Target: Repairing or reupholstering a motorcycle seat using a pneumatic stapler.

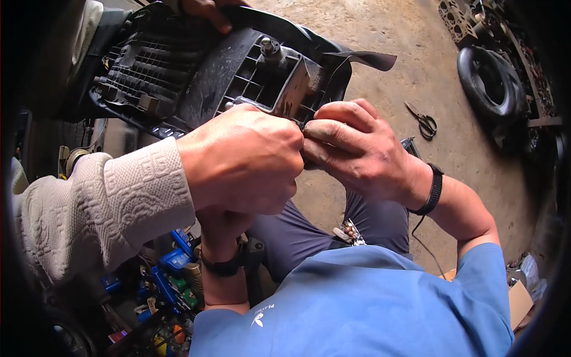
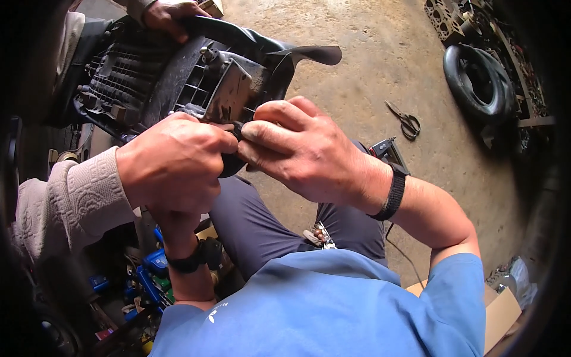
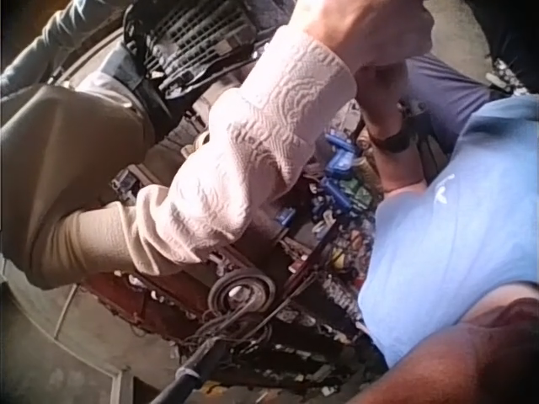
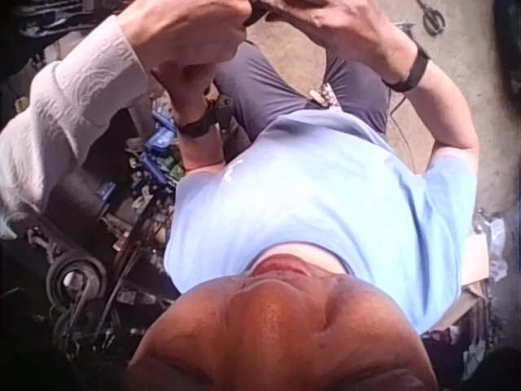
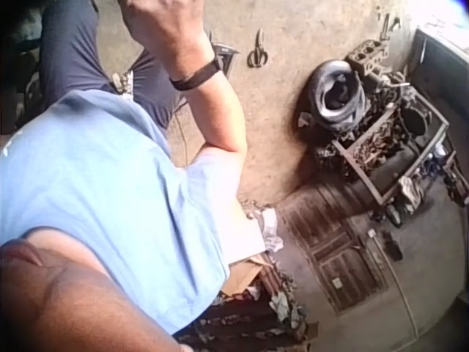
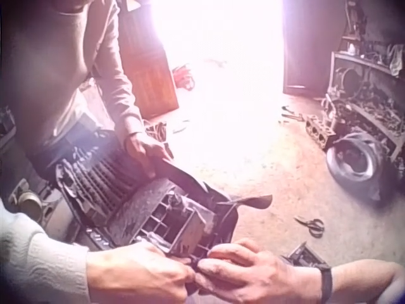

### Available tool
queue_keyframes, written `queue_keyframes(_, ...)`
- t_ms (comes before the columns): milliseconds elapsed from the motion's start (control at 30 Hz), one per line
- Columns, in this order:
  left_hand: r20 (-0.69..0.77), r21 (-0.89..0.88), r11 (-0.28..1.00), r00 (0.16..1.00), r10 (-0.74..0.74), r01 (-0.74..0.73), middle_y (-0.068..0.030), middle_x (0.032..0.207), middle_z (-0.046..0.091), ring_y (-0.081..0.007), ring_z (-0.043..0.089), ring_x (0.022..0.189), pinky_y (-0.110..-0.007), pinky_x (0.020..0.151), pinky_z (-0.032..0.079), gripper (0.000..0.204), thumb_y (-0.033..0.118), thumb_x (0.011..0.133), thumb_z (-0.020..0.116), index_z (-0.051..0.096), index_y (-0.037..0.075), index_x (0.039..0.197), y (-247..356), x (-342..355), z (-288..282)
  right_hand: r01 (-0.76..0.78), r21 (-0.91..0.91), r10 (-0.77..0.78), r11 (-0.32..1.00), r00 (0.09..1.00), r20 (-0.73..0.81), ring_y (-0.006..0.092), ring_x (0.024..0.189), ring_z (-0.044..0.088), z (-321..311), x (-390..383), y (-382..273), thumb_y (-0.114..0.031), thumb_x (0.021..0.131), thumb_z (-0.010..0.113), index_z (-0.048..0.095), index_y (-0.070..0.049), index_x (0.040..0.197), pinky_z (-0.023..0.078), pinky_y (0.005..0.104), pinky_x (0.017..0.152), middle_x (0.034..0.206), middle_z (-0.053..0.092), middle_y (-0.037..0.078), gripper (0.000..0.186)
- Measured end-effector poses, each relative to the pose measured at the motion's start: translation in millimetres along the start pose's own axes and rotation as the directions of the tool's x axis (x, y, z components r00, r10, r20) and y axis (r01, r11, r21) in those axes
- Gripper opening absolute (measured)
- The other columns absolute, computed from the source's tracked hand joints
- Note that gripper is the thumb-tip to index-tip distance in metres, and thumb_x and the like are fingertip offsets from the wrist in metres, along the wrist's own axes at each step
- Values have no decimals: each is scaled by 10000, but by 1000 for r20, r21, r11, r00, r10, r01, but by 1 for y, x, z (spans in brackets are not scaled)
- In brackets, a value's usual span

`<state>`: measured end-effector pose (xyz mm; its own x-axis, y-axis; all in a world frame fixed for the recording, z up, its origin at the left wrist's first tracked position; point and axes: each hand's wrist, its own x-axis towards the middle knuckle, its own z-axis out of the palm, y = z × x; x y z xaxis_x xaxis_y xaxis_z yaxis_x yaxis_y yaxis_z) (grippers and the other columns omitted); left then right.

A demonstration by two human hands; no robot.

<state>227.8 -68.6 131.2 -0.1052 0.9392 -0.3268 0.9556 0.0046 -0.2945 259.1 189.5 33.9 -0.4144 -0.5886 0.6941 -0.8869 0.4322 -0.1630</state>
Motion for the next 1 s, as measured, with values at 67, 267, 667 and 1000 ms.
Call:
queue_keyframes(67,-50,-66,997,998,-44,41,47,620,603,-168,653,772,-330,697,588,193,228,657,788,629,220,548,2,-1,4,21,13,-20,1000,999,-49,279,1168,699,2,4,4,-201,759,811,863,-81,1131,563,406,880,1199,708,55,394)
queue_keyframes(267,-51,-105,994,998,-38,33,30,618,574,-182,634,737,-341,659,574,193,232,610,760,584,192,540,3,2,3,10,26,-7,1000,995,-96,275,1125,704,9,2,3,-188,729,815,857,-68,1085,548,403,837,1187,703,51,378)
queue_keyframes(667,-136,-445,885,987,81,-134,-4,614,514,-211,595,667,-363,584,546,234,240,517,703,494,137,524,-28,5,-7,10,67,5,998,976,-219,256,1071,708,22,0,6,-181,742,799,820,-72,1025,567,378,822,1076,680,36,304)
queue_keyframes(1000,-256,-489,871,961,-102,-38,-63,797,561,-265,683,717,-394,768,671,196,88,609,794,605,72,656,-17,4,-14,11,-17,-14,1000,971,-240,314,1013,732,16,2,-2,-176,674,861,856,-35,1044,588,423,818,1118,753,96,396)
